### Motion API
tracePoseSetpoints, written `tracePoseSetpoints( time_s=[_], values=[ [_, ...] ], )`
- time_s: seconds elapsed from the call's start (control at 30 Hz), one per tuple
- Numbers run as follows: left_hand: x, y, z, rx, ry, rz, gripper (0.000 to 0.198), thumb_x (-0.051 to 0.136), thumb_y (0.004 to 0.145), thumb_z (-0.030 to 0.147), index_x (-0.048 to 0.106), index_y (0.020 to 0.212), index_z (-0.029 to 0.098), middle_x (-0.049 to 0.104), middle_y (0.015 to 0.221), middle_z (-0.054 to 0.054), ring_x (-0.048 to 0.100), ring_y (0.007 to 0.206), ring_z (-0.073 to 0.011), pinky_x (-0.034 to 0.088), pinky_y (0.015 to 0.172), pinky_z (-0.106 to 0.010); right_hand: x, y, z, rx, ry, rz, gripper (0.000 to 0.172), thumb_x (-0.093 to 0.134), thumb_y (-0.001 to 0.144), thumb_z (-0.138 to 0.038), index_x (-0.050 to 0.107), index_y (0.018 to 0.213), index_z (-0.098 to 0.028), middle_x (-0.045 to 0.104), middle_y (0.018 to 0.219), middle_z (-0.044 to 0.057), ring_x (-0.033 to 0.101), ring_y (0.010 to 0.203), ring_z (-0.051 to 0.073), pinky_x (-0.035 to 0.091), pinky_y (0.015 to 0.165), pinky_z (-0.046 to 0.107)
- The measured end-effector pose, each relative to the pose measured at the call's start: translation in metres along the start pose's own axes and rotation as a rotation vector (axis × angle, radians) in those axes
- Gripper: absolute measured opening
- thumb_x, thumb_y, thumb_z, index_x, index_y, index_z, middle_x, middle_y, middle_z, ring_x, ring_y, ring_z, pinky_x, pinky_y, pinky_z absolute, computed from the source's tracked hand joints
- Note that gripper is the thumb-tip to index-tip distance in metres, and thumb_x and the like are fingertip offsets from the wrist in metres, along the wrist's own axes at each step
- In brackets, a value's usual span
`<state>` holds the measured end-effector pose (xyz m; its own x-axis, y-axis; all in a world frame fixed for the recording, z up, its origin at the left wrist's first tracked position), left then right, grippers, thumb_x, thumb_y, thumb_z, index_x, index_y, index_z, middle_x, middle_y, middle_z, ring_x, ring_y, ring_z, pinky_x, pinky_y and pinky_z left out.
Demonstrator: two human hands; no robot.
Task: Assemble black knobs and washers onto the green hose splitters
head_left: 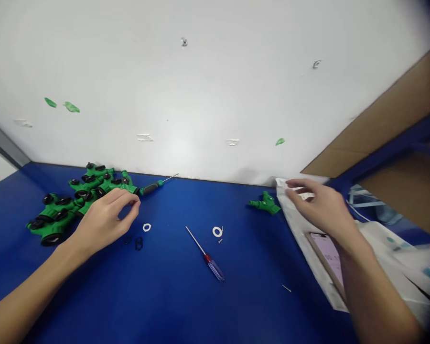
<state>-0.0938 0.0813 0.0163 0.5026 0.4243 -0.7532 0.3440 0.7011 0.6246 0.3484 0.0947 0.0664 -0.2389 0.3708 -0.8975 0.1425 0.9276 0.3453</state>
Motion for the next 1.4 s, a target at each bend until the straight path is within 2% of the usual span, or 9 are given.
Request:
tracePoseSetpoints(
  time_s=[0.17,0.3,0.5,0.7,0.83,0.9,1.0,1.1,1.4],
  values=[
    [-0.002,0.0,0.004,0.001,-0.012,0.023,0.017,0.051,0.093,0.024,0.063,0.082,0.018,0.067,0.079,-0.005,0.065,0.072,-0.0192,0.05,0.058,-0.028,0.037,-0.007,0.017,-0.173,-0.074,-0.227,0.037,0.068,0.074,-0.034,0.072,0.108,-0.023,0.069,0.113,0.01,0.067,0.101,0.03,0.053,0.09,0.04],
    [-0.004,0.001,0.004,-0.047,0.009,0.035,0.018,0.05,0.092,0.025,0.064,0.082,0.019,0.066,0.075,-0.005,0.063,0.067,-0.0188,0.051,0.059,-0.029,0.056,-0.014,0.013,-0.166,-0.155,-0.195,0.034,0.058,0.083,-0.026,0.069,0.115,-0.02,0.061,0.118,0.016,0.066,0.091,0.031,0.054,0.083,0.045],
    [-0.005,0.003,0.006,-0.073,-0.009,0.043,0.017,0.051,0.091,0.026,0.063,0.08,0.021,0.065,0.073,-0.004,0.063,0.066,-0.019,0.052,0.063,-0.032,0.059,-0.023,0.004,-0.177,-0.167,-0.144,0.031,0.052,0.086,-0.021,0.065,0.114,-0.019,0.057,0.117,0.017,0.065,0.075,0.028,0.055,0.069,0.047],
    [-0.007,0.004,0.012,-0.183,-0.122,0.053,0.016,0.055,0.088,0.03,0.064,0.078,0.021,0.066,0.071,-0.003,0.061,0.065,-0.0184,0.051,0.063,-0.032,0.055,-0.031,-0.022,-0.322,0.001,-0.08,0.03,0.051,0.091,-0.022,0.061,0.119,-0.019,0.057,0.126,0.015,0.064,0.108,0.029,0.056,0.09,0.045],
    [-0.005,0.002,0.032,-0.507,-0.556,-0.037,0.021,0.06,0.087,0.039,0.065,0.082,0.019,0.068,0.076,-0.004,0.062,0.065,-0.0173,0.051,0.059,-0.03,0.05,-0.052,-0.066,-0.604,0.345,-0.018,0.031,0.053,0.096,-0.02,0.058,0.127,-0.021,0.062,0.126,0.012,0.064,0.115,0.023,0.054,0.099,0.042],
    [-0.001,-0.003,0.049,-0.588,-0.876,-0.191,0.027,0.059,0.09,0.043,0.064,0.098,0.018,0.069,0.086,-0.006,0.062,0.065,-0.0165,0.054,0.061,-0.031,0.049,-0.067,-0.09,-0.757,0.472,-0.009,0.032,0.053,0.096,-0.013,0.058,0.127,-0.02,0.065,0.123,0.012,0.066,0.11,0.02,0.057,0.095,0.038],
    [0.008,-0.014,0.074,-0.695,-1.283,-0.461,0.049,0.062,0.089,0.049,0.049,0.127,0.021,0.066,0.11,-0.013,0.068,0.083,-0.0236,0.058,0.061,-0.035,0.049,-0.089,-0.118,-0.942,0.545,0.008,0.036,0.056,0.094,-0.008,0.057,0.129,-0.018,0.067,0.121,0.014,0.067,0.11,0.021,0.06,0.09,0.039],
    [0.015,-0.023,0.093,-0.713,-1.524,-0.6,0.063,0.068,0.085,0.049,0.04,0.135,0.022,0.065,0.092,-0.008,0.068,0.079,-0.0235,0.056,0.057,-0.033,0.052,-0.107,-0.134,-1.052,0.65,0.023,0.044,0.059,0.091,-0.005,0.053,0.133,-0.014,0.068,0.118,0.018,0.066,0.113,0.025,0.06,0.09,0.042],
    [0.012,-0.026,0.092,-0.966,-1.83,-0.636,0.06,0.071,0.085,0.036,0.045,0.136,0.019,0.062,0.068,-0.001,0.044,0.049,-0.0079,0.029,0.05,-0.024,0.056,-0.116,-0.141,-0.766,0.902,-0.016,0.033,0.066,0.087,-0.014,0.063,0.119,-0.02,0.071,0.106,0.012,0.071,0.091,0.021,0.062,0.076,0.033]
  ],
)
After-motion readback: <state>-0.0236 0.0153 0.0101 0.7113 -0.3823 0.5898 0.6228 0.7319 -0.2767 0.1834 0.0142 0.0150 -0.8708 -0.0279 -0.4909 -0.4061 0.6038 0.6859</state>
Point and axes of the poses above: each hand's wrist, its own y-axis towards the middle knuckle, its own x-axis out of the palm, z = x × y, the point moved 1 cm from there along y, towards the middle knuckle
